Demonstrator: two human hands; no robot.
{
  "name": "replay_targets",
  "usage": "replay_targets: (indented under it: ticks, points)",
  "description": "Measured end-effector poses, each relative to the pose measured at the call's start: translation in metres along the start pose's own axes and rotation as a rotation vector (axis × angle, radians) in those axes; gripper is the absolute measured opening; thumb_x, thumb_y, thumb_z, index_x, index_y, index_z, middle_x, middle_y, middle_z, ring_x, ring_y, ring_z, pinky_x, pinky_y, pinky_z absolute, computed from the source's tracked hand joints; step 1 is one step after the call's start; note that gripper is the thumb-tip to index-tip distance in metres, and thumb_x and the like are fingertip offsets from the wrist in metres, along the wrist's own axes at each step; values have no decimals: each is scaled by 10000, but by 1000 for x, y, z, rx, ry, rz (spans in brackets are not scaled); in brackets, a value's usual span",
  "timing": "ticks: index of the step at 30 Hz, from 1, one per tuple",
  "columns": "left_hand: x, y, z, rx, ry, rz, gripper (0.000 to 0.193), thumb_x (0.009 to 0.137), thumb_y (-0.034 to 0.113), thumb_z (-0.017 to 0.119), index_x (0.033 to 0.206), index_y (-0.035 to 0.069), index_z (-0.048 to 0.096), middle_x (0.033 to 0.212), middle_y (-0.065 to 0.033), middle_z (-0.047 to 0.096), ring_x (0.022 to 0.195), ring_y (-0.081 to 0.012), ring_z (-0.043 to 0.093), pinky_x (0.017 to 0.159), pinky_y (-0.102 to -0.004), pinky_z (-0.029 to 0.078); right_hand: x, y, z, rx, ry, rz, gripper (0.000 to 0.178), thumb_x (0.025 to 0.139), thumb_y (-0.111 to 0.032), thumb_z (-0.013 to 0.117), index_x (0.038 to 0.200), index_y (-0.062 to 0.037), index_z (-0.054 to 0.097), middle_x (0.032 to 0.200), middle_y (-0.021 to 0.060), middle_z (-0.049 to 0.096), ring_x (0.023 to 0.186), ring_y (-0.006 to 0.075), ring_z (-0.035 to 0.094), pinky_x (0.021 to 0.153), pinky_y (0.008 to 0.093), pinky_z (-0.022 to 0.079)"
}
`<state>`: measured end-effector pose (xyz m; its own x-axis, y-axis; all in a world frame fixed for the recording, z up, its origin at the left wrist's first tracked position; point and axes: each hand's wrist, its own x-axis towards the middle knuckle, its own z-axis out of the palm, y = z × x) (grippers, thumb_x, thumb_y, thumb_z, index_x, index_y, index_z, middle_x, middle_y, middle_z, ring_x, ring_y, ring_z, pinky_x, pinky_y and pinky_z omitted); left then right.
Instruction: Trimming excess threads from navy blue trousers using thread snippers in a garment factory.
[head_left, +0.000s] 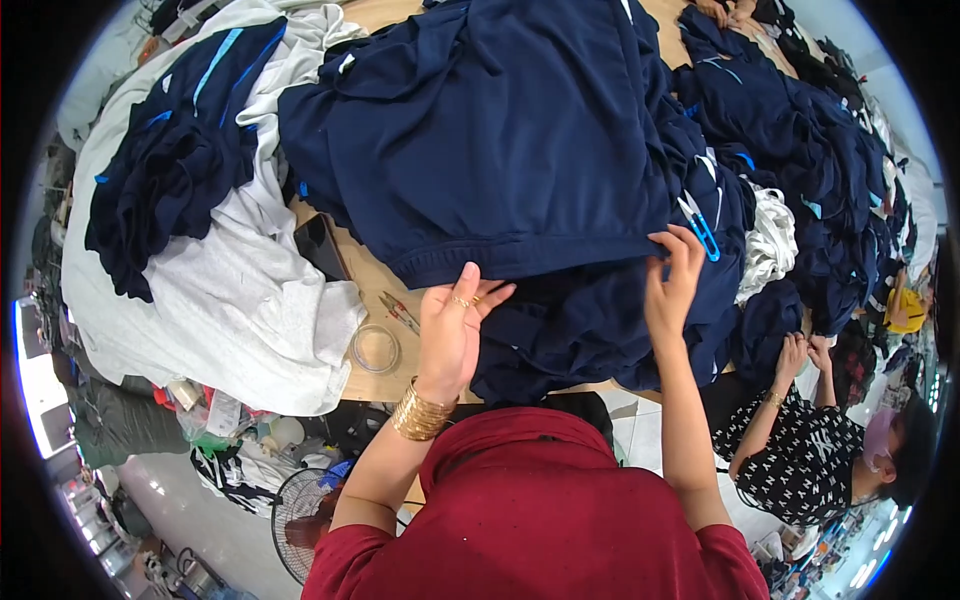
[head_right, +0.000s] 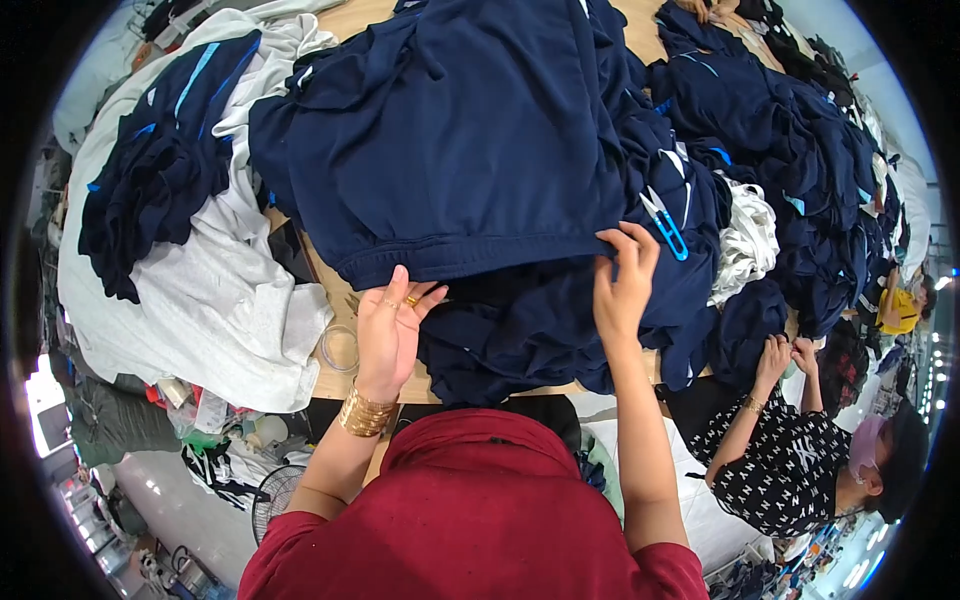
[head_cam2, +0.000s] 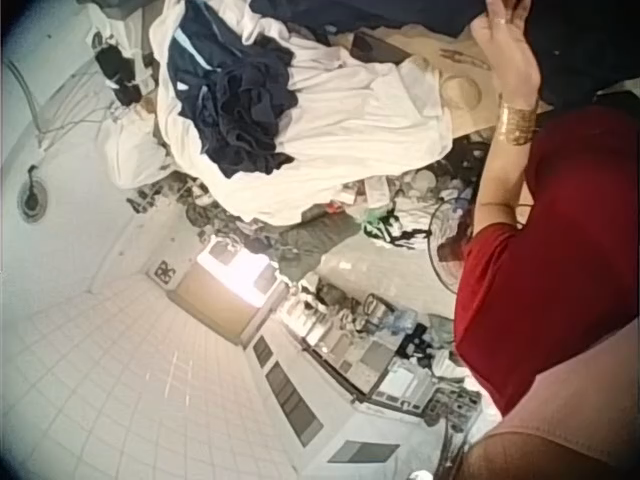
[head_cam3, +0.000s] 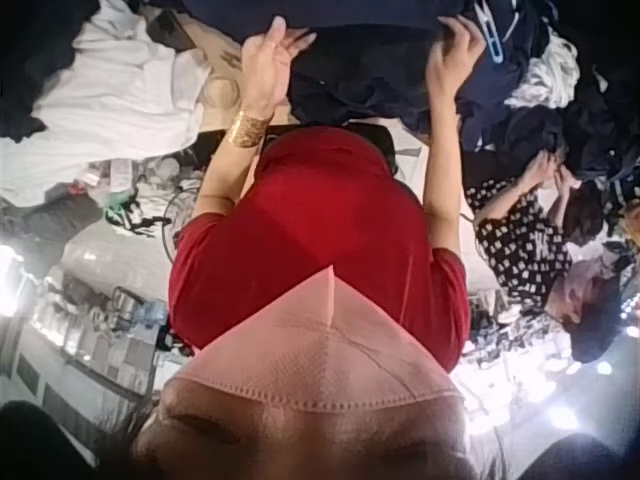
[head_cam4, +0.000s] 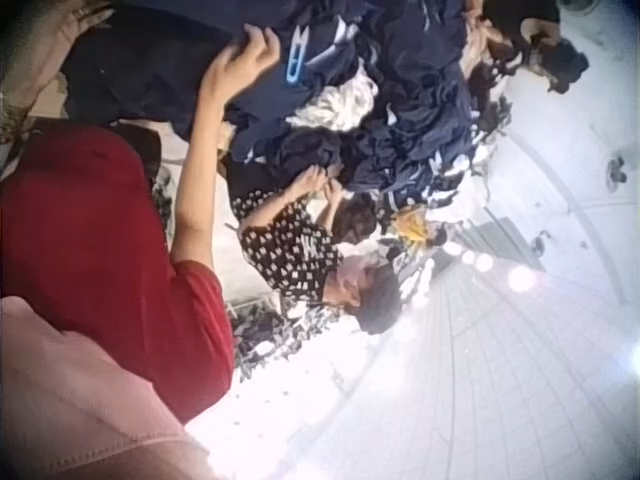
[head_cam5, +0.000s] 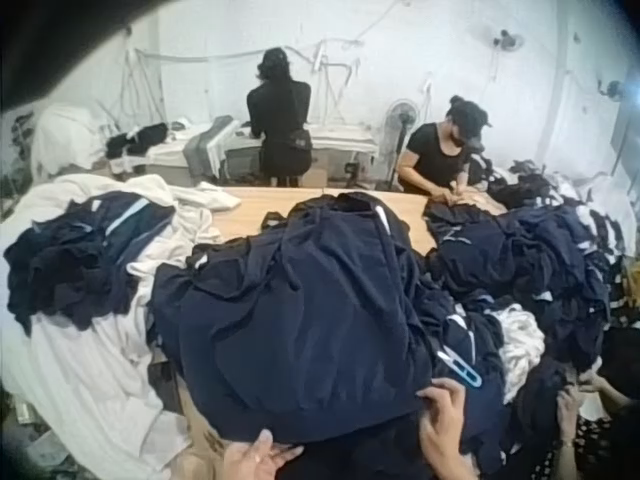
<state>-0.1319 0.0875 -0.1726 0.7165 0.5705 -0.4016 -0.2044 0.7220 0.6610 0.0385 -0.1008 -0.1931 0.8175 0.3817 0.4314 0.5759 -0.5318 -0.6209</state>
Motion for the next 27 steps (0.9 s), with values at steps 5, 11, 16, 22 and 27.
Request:
replay_targets:
  ticks: [5, 11, 16, 22, 27]
  points:
    - [-23, 28, 11, -49, -160, 56, 266, 964, 163, 484, 820, -18, 616, 891, -147, 664, 882, -267, 663, 818, -420, 543, 5, -13, -15, -24, 115, -64, 349, 693, 178, 550, 958, -35, 624, 1017, 100, 529, 890, 221, 536, 733, 277, 434]
    - [-35, 46, 12, -178, -179, 3, 272, 984, 150, 417, 837, -5, 586, 894, -179, 659, 915, -363, 652, 823, -498, 535, 13, -17, -25, -56, 214, -87, 359, 657, 181, 525, 944, -17, 611, 990, 121, 526, 940, 246, 541, 851, 310, 423]
    - [-35, 45, 0, -293, -251, 79, 265, 988, 147, 383, 903, -17, 574, 994, -210, 650, 936, -375, 643, 842, -549, 510, 15, -16, -25, -17, 232, -101, 376, 655, 183, 503, 962, -10, 600, 990, 122, 525, 939, 250, 537, 875, 317, 409]
    - [-26, 48, 4, -251, -361, 123, 290, 970, 163, 391, 1122, -40, 532, 1074, -193, 633, 998, -330, 627, 850, -520, 509, 17, -9, -23, 7, 249, -122, 401, 644, 190, 462, 973, -1, 589, 1003, 125, 517, 945, 245, 528, 872, 318, 407]
    - [-18, 48, 7, -215, -343, 168, 322, 969, 155, 399, 1202, -44, 498, 1161, -167, 595, 1020, -299, 616, 856, -488, 515, 25, -9, -23, 30, 298, -191, 414, 640, 192, 452, 974, -6, 596, 997, 131, 516, 932, 248, 530, 861, 311, 409]
